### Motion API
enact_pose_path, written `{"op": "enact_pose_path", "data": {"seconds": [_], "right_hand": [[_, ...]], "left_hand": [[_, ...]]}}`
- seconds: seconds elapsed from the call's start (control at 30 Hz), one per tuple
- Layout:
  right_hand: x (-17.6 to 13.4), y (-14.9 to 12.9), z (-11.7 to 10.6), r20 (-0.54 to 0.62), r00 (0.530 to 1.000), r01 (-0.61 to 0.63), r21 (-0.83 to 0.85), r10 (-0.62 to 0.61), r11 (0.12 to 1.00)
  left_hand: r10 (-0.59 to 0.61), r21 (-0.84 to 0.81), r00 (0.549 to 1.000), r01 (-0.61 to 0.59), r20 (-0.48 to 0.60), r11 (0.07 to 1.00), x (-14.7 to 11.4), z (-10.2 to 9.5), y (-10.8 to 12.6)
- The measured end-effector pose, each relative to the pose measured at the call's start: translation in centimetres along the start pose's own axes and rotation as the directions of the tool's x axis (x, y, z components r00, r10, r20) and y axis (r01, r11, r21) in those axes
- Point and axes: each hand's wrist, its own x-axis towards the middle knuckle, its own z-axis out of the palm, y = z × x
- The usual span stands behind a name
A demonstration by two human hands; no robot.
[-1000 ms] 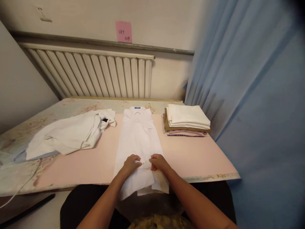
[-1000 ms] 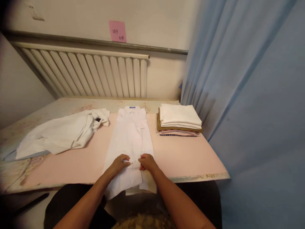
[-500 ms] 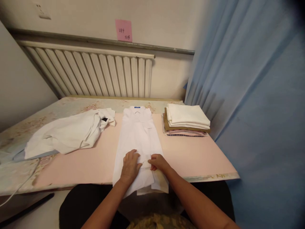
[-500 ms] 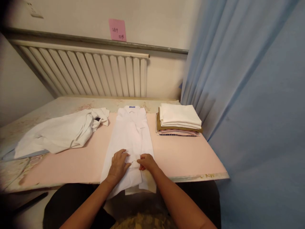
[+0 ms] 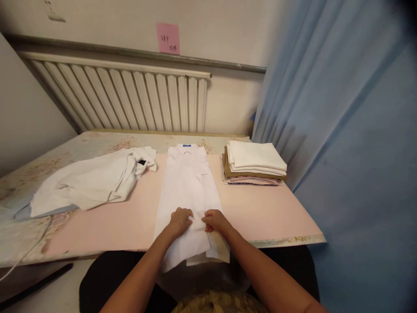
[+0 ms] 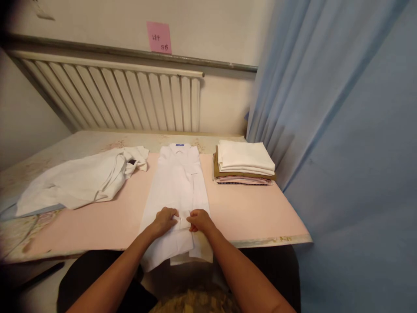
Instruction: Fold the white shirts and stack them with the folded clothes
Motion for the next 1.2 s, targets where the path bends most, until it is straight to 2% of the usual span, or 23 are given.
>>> {"op": "enact_pose_path", "data": {"seconds": [0.33,0.53,0.9,1.2], "right_hand": [[0.2,0.4,0.0,-0.003,1.0,0.001,0.005,-0.001,1.0],[0.3,0.3,0.1,-0.01,1.0,-0.005,0.002,0.005,1.0],[0.3,0.4,0.1,-0.014,1.0,-0.003,-0.002,0.003,1.0],[0.5,0.6,0.1,-0.019,1.0,-0.012,-0.01,0.012,1.0]], "left_hand": [[0.039,-0.083,0.989,-0.027,0.14,0.996,-0.4,-1.8,0.0],[0.047,-0.133,0.989,-0.029,0.139,0.991,-0.3,-1.7,0.0],[0.073,-0.304,0.981,-0.015,0.178,0.952,-0.4,-1.5,-1.3],[0.117,-0.329,0.968,-0.039,0.22,0.944,-0.6,-1.7,-1.6]]}}
